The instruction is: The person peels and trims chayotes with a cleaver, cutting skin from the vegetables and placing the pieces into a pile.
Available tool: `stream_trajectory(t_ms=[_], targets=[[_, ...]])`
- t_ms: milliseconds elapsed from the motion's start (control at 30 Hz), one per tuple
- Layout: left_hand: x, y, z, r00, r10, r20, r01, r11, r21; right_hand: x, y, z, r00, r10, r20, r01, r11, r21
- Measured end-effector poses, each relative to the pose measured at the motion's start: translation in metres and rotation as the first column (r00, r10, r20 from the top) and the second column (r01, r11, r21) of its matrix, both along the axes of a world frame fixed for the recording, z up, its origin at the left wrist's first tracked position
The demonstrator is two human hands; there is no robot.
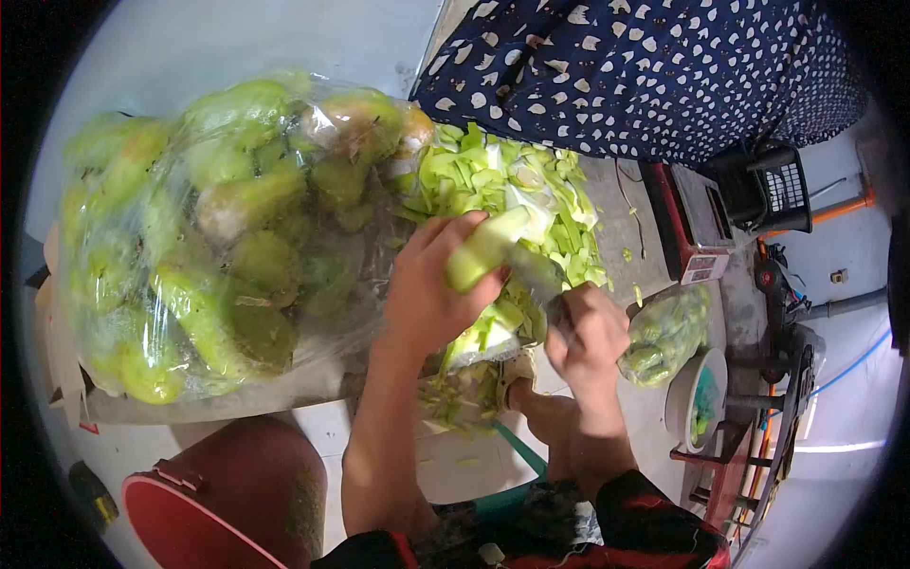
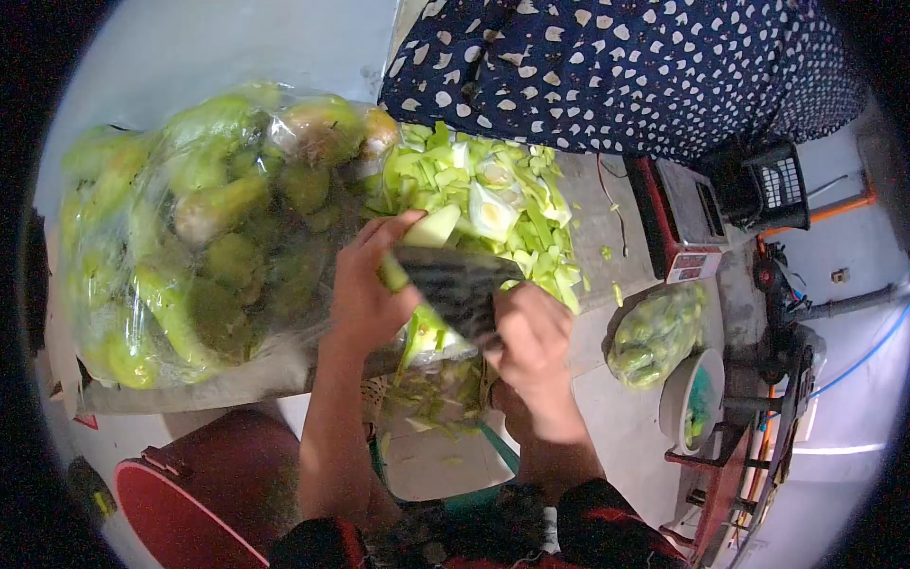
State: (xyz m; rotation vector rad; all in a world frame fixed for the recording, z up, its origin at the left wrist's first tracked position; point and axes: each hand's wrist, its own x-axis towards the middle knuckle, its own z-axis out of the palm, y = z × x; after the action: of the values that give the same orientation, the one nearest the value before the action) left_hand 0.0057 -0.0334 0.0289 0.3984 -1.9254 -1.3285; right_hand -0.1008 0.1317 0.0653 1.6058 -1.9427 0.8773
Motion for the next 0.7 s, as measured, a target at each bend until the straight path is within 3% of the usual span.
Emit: stream_trajectory(t_ms=[67, 133, 167, 200, 233, 400, 500, 567, 633, 667, 700], targets=[[0.002, -0.002, -0.001, 1.0, 0.001, 0.022, 0.0, 0.996, -0.087, 0.009, -0.004, 0.007, 0.977, 0.204, -0.064, -0.209, 0.974, -0.084], [0.001, -0.001, -0.006, 1.0, -0.026, -0.006, 0.025, 0.994, -0.11, 0.011, -0.005, 0.011, 0.973, 0.226, -0.044, -0.229, 0.969, -0.098], [0.006, -0.003, 0.002, 0.999, -0.045, -0.009, 0.043, 0.986, -0.16, 0.008, -0.005, 0.006, 0.999, 0.038, -0.036, -0.038, 0.999, -0.002], [0.006, 0.003, 0.011, 0.997, -0.028, 0.075, 0.036, 0.994, -0.105, 0.002, -0.005, -0.001, 0.988, -0.15, -0.046, 0.154, 0.984, 0.094], [0.006, 0.005, 0.011, 0.998, -0.013, 0.062, 0.021, 0.993, -0.116, -0.013, -0.003, -0.013, 0.965, -0.258, 0.048, 0.246, 0.953, 0.177], [0.011, 0.001, 0.006, 0.999, 0.005, 0.038, -0.001, 0.994, -0.106, -0.027, 0.003, -0.019, 0.934, -0.338, 0.118, 0.323, 0.938, 0.128], [0.03, -0.013, 0.01, 0.998, -0.054, 0.012, 0.054, 0.999, -0.005, -0.009, 0.004, 0.006, 0.936, -0.251, 0.248, 0.277, 0.958, -0.075], [0.055, -0.015, 0.017, 0.985, 0.155, -0.07, -0.141, 0.976, 0.165, -0.001, 0.014, 0.005, 0.903, -0.078, 0.422, 0.232, 0.916, -0.328], [0.093, -0.017, 0.041, 0.94, 0.316, -0.126, -0.241, 0.881, 0.407, -0.001, 0.008, 0.003, 0.857, -0.062, 0.511, 0.274, 0.895, -0.352], [0.116, -0.021, 0.042, 0.844, 0.521, -0.127, -0.398, 0.767, 0.504, -0.002, -0.002, 0.027, 0.835, -0.307, 0.456, 0.319, 0.946, 0.053], [0.156, -0.029, 0.042, 0.83, 0.545, -0.117, -0.439, 0.768, 0.466, -0.012, 0.0, 0.012, 0.818, -0.366, 0.444, 0.337, 0.93, 0.145]])
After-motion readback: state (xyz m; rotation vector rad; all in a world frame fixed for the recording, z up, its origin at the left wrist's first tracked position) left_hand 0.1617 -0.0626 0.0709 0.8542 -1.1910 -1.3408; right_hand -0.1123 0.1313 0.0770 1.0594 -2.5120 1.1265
